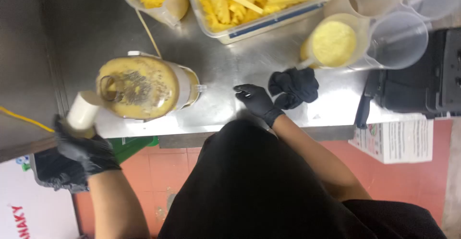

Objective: Use a juicer machine to extract juice from pineapple slices and pour the juice into containers.

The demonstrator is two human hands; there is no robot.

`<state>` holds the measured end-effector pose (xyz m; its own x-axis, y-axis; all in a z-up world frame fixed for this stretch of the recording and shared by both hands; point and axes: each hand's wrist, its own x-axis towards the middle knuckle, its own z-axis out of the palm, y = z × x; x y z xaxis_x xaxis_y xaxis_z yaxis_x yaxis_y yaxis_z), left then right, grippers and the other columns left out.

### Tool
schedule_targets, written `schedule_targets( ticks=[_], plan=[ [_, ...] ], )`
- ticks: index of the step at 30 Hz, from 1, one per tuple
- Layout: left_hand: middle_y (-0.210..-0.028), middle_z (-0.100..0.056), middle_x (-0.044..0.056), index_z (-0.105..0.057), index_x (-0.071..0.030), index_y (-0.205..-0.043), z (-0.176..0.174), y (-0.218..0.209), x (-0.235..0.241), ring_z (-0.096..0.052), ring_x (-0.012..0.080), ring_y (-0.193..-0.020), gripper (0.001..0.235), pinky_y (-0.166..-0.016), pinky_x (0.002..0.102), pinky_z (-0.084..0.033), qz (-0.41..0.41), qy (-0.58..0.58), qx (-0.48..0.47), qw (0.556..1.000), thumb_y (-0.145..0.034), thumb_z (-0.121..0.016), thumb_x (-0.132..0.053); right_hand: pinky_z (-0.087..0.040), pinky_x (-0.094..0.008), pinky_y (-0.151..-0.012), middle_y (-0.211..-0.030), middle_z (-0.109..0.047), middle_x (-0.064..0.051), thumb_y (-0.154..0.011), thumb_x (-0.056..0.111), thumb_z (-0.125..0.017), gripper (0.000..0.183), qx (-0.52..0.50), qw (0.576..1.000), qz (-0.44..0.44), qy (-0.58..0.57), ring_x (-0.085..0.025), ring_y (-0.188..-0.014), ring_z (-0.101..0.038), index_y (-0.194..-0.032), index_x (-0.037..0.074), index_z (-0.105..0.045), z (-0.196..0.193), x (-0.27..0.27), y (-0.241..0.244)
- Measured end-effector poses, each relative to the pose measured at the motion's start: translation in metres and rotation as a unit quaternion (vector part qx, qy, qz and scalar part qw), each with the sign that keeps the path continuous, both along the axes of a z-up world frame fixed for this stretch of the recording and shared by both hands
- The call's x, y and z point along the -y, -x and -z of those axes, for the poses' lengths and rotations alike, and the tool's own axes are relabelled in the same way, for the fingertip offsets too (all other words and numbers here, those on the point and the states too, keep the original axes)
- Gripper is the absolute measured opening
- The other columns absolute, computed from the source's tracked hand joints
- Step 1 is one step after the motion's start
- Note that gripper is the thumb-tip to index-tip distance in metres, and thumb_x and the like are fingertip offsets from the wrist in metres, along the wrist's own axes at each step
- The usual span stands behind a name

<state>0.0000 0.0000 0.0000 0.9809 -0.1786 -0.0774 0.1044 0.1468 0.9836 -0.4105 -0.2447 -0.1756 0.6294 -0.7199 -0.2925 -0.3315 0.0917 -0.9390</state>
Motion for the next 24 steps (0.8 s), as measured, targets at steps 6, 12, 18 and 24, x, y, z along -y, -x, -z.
schedule_targets(
  ticks=[6, 12, 18, 24],
  plan=[
    [-0.122, -0.065, 0.005, -0.062, -0.01, -0.122, 0.02, 0.027, -0.065, -0.066, 0.0237, -0.119, 0.034, -0.103, 0.041, -0.054, -0.081, 0.059, -0.157, 0.983, -0.099, -0.066, -0.036, -0.056, -0.031, -0.085, -0.117, -0.072, -0.011, -0.093, 0.026, -0.072, 0.051, -0.056, 0.991, -0.115, -0.035, -0.019, -0.094, -0.072, -0.141, 0.012, -0.06, -0.031, -0.001, -0.097],
    [-0.129, -0.069, 0.007, -0.063, -0.007, -0.126, 0.074, 0.001, -0.167, -0.068, 0.024, -0.123, 0.034, -0.11, 0.04, -0.058, -0.112, 0.099, -0.203, 0.968, -0.103, -0.063, -0.032, -0.057, -0.029, -0.064, -0.09, -0.074, -0.005, -0.09, 0.02, -0.074, 0.032, -0.007, 0.981, -0.115, -0.155, -0.011, -0.076, -0.073, -0.116, 0.004, -0.066, 0.009, 0.003, -0.127],
    [-0.125, -0.071, 0.007, -0.063, -0.007, -0.126, 0.082, -0.01, -0.191, -0.07, 0.0238, -0.12, 0.036, -0.103, 0.039, -0.06, -0.157, 0.061, -0.231, 0.958, -0.099, -0.061, -0.031, -0.049, -0.025, -0.058, -0.077, -0.069, -0.003, -0.088, 0.011, -0.074, 0.009, 0.045, 0.978, -0.046, -0.199, -0.011, -0.065, -0.065, -0.09, 0.003, -0.07, 0.036, 0.001, -0.129],
    [-0.123, -0.071, 0.004, -0.062, -0.008, -0.127, 0.088, -0.03, -0.178, -0.07, 0.0221, -0.119, 0.034, -0.102, 0.037, -0.058, -0.099, 0.059, -0.182, 0.977, -0.101, -0.062, -0.03, -0.046, -0.025, -0.056, -0.071, -0.066, -0.003, -0.088, 0.011, -0.073, 0.009, 0.043, 0.981, -0.023, -0.188, -0.01, -0.061, -0.062, -0.084, 0.004, -0.07, 0.033, -0.005, -0.126]
  ],
)
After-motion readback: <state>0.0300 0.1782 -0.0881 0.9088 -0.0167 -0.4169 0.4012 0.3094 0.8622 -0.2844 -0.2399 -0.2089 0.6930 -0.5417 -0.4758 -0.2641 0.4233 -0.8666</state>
